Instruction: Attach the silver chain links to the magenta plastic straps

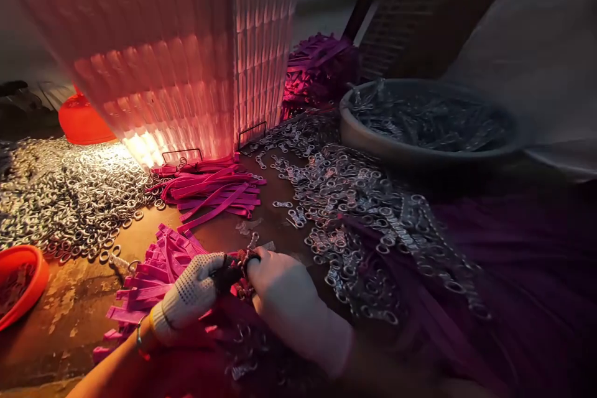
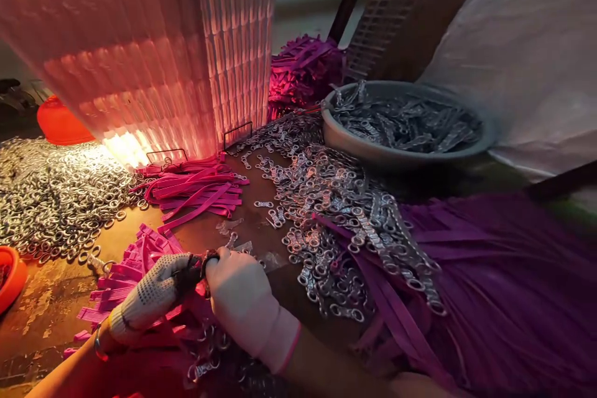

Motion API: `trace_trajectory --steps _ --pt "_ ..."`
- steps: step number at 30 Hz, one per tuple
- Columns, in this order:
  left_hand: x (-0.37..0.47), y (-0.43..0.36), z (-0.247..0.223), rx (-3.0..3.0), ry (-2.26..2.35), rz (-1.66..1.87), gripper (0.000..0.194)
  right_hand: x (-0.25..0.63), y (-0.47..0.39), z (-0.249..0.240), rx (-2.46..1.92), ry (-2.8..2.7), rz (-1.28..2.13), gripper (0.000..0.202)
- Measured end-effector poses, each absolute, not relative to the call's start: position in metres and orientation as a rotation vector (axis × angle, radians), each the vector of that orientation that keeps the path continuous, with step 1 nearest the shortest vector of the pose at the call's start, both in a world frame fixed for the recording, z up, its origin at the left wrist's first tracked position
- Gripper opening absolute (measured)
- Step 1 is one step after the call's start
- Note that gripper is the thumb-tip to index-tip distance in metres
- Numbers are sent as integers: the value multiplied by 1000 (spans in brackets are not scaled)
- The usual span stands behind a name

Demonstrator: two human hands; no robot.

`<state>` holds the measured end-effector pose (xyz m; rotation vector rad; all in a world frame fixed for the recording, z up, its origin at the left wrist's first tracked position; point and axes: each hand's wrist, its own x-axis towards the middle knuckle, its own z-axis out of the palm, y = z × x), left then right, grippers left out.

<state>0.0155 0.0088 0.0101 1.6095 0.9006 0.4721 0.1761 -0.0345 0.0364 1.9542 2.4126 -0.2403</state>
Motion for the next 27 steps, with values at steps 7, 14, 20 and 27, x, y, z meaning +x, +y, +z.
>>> trace_trajectory --steps 7,14,20,27 --pt "14 2 -7 1540 967 436 12 176 -39 20 2111 2449 -428 22" --pt "18 -1 0 1265 1010 504 29 192 -38 41 1990 2481 -675 29" --pt "20 -11 -7 1588 1054 602 16 195 -43 44 1908 2352 -577 18" --pt "27 -12 -12 1614 1003 535 18 194 -51 32 1668 2555 -380 15"
